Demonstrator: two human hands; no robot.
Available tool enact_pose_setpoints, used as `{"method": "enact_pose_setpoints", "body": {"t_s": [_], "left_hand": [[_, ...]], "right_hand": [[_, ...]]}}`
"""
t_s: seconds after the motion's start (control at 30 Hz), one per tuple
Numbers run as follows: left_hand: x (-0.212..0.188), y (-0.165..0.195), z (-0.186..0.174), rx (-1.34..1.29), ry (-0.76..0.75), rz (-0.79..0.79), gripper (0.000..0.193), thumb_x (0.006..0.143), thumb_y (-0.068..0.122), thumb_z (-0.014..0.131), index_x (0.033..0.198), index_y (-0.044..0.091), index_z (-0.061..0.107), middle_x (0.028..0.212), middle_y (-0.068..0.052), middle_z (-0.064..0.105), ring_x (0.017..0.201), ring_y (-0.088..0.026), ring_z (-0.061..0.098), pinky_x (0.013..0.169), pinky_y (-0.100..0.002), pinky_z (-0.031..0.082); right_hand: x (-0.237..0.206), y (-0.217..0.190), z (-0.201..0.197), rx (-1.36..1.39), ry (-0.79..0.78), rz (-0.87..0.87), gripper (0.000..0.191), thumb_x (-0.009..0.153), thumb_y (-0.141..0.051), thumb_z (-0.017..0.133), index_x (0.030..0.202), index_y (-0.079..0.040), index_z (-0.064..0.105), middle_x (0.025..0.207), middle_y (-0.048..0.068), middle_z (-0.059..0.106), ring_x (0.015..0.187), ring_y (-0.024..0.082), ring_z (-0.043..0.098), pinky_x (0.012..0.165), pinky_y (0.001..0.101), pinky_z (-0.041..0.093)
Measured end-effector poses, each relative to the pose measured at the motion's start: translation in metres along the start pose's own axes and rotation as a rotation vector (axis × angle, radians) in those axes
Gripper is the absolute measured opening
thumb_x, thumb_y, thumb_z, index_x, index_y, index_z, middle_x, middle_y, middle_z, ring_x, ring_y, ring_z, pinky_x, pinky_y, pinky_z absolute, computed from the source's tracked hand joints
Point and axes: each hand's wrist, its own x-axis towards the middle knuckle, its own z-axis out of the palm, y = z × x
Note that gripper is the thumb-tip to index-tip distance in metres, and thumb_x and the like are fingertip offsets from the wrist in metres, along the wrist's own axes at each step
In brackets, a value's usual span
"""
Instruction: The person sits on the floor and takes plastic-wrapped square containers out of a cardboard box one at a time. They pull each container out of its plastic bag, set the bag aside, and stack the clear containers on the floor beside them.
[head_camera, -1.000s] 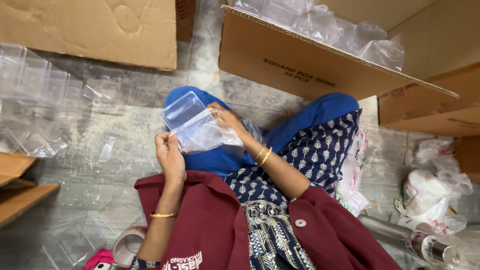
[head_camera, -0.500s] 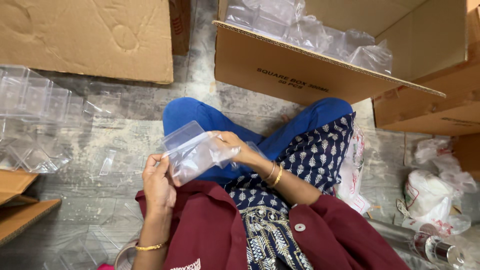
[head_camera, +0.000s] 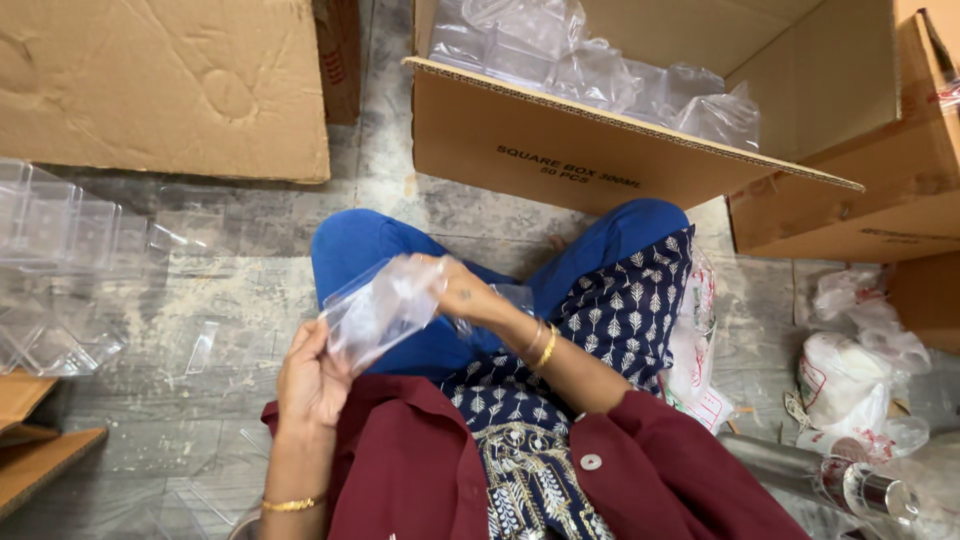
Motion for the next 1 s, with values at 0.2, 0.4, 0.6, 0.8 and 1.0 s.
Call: {"method": "enact_pose_setpoints", "body": {"t_s": [0.2,0.4,0.6,0.8,1.0], "left_hand": [[0.000,0.003,-0.011,0.012,-0.031,-0.017,0.008,0.109,0.016,0.050,0.108,0.010,0.056,0.112,-0.009,0.069,0.101,-0.027,0.069,0.085,-0.057,0.055],[-0.012,0.017,0.012,-0.019,-0.034,-0.091,0.009,0.104,0.014,0.045,0.100,0.012,0.052,0.109,-0.009,0.070,0.105,-0.029,0.070,0.088,-0.066,0.055],[-0.021,0.021,0.011,-0.075,-0.153,0.002,0.014,0.109,0.015,0.049,0.100,0.007,0.055,0.096,-0.009,0.067,0.088,-0.023,0.068,0.091,-0.063,0.056],[-0.016,0.015,-0.004,0.064,-0.196,-0.013,0.006,0.105,0.004,0.059,0.111,0.008,0.059,0.090,-0.005,0.062,0.076,-0.014,0.061,0.086,-0.048,0.060],[-0.002,0.015,-0.001,0.188,-0.088,0.028,0.008,0.098,0.001,0.055,0.103,0.007,0.057,0.091,-0.003,0.062,0.077,-0.013,0.062,0.081,-0.047,0.062]], "right_hand": [[-0.011,-0.010,0.006,-0.526,0.159,-0.381,0.029,0.090,-0.023,0.063,0.116,-0.011,0.068,0.120,0.014,0.065,0.097,0.034,0.062,0.086,0.0451,0.049],[-0.012,-0.006,-0.005,-0.400,0.040,-0.308,0.019,0.097,-0.026,0.061,0.108,-0.012,0.066,0.111,0.012,0.063,0.096,0.033,0.066,0.087,0.0455,0.051],[-0.012,-0.003,-0.001,-0.338,0.125,-0.397,0.024,0.098,-0.025,0.059,0.115,-0.011,0.069,0.113,0.013,0.069,0.100,0.034,0.069,0.087,0.0448,0.055],[-0.015,-0.022,0.002,-0.324,0.126,-0.252,0.025,0.089,-0.025,0.060,0.107,-0.008,0.059,0.091,0.018,0.067,0.082,0.037,0.068,0.071,0.0455,0.051],[0.004,-0.038,0.016,-0.291,0.239,0.046,0.019,0.087,-0.020,0.049,0.098,-0.011,0.061,0.077,0.016,0.068,0.074,0.038,0.069,0.067,0.0451,0.052]]}}
